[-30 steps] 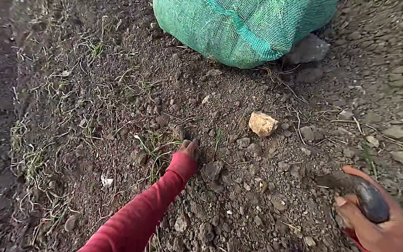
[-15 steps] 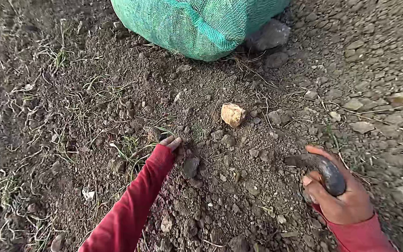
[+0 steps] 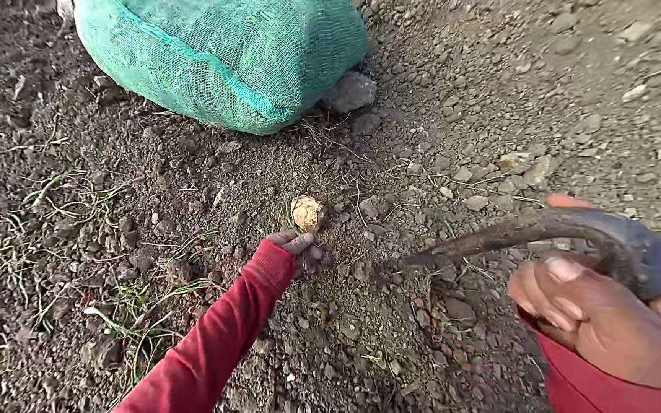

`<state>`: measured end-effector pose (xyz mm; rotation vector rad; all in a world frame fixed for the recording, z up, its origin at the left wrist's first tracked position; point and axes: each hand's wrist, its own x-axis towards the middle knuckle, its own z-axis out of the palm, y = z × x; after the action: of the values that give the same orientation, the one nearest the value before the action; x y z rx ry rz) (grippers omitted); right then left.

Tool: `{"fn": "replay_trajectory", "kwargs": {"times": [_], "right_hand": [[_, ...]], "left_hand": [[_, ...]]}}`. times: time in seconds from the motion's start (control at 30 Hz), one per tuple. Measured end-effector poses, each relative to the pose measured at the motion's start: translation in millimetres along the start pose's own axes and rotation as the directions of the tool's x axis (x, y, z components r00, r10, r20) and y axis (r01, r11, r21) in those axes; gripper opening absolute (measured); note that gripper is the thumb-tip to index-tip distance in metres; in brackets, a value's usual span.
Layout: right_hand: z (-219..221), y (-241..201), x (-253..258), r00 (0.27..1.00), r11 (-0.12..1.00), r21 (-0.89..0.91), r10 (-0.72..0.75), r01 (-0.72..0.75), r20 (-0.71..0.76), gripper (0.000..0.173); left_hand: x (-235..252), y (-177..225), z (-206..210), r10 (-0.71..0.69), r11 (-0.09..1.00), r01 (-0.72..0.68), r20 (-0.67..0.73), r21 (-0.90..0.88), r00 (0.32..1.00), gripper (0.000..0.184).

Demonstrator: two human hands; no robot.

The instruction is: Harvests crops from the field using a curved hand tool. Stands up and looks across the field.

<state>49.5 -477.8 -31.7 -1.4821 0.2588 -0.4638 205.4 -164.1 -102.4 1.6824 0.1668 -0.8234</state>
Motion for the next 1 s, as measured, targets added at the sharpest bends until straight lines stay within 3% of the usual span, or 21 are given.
{"fn": "replay_trajectory", "kwargs": {"times": [0.1, 0.2, 0.23, 0.27, 0.3, 0.37, 0.43, 0.5, 0.53, 0.57, 0.67, 0.7, 0.77, 0.87, 0.93, 1.0], "right_hand": [[-24, -42, 54, 0.996, 0.963, 0.258, -0.076, 0.083, -0.035, 0.015], [9, -15, 96, 0.944, 0.966, 0.153, -0.158, 0.208, -0.290, 0.020], [23, 14, 99, 0.934, 0.989, 0.083, -0.088, 0.124, -0.348, 0.044], [34, 54, 97, 0.927, 0.999, 0.038, 0.038, -0.026, -0.372, 0.062], [44, 98, 88, 0.902, 0.979, 0.028, 0.196, -0.201, -0.385, 0.067], [55, 160, 58, 0.823, 0.909, 0.086, 0.407, -0.409, -0.396, 0.061], [44, 150, 36, 0.851, 0.929, 0.074, 0.362, -0.362, -0.381, 0.060], [26, 107, 14, 0.922, 0.974, 0.000, 0.213, -0.225, -0.323, 0.063], [17, 88, 10, 0.947, 0.987, -0.049, 0.132, -0.152, -0.293, 0.062], [11, 77, 6, 0.959, 0.989, -0.085, 0.091, -0.118, -0.267, 0.062], [8, 83, -4, 0.952, 0.973, -0.146, 0.135, -0.180, -0.275, 0.064], [8, 85, -2, 0.948, 0.966, -0.166, 0.144, -0.197, -0.284, 0.063], [6, 63, 9, 0.953, 0.967, -0.199, 0.096, -0.157, -0.287, 0.062], [8, 31, 28, 0.951, 0.996, -0.080, 0.001, -0.027, -0.308, 0.061], [28, 58, 41, 0.929, 0.996, 0.080, 0.069, -0.042, -0.365, 0.059], [49, 89, 36, 0.885, 0.958, 0.168, 0.281, -0.233, -0.372, 0.048]], "left_hand": [[37, 13, 31, 0.022, 0.969, -0.046, 0.099, 0.243, 0.995, 0.011], [77, 51, 57, 0.094, 0.888, -0.150, 0.147, 0.435, 0.985, 0.015], [90, 76, 73, 0.106, 0.820, -0.165, 0.138, 0.549, 0.985, 0.017], [102, 100, 94, 0.111, 0.736, -0.166, 0.126, 0.656, 0.986, 0.020], [117, 118, 116, 0.079, 0.644, -0.139, 0.116, 0.752, 0.990, 0.024], [144, 117, 165, -0.001, 0.452, -0.060, 0.068, 0.890, 0.998, 0.030], [165, 85, 210, -0.053, 0.205, -0.029, 0.041, 0.978, 0.998, 0.034], [164, 38, 226, -0.131, -0.082, -0.137, 0.126, 0.987, 0.983, 0.036], [164, 28, 228, -0.146, -0.188, -0.204, 0.178, 0.961, 0.973, 0.041], [165, 27, 227, -0.171, -0.219, -0.251, 0.216, 0.943, 0.961, 0.044], [164, 51, 209, -0.230, -0.061, -0.336, 0.315, 0.940, 0.921, 0.055], [158, 69, 202, -0.248, 0.016, -0.300, 0.294, 0.954, 0.923, 0.045], [142, 81, 175, -0.152, 0.159, -0.228, 0.252, 0.961, 0.956, 0.033], [114, 67, 134, -0.103, 0.347, -0.124, 0.170, 0.929, 0.980, 0.038], [108, 87, 133, -0.111, 0.392, -0.116, 0.172, 0.913, 0.979, 0.032], [113, 109, 157, -0.126, 0.308, -0.209, 0.257, 0.928, 0.958, 0.027]]}}
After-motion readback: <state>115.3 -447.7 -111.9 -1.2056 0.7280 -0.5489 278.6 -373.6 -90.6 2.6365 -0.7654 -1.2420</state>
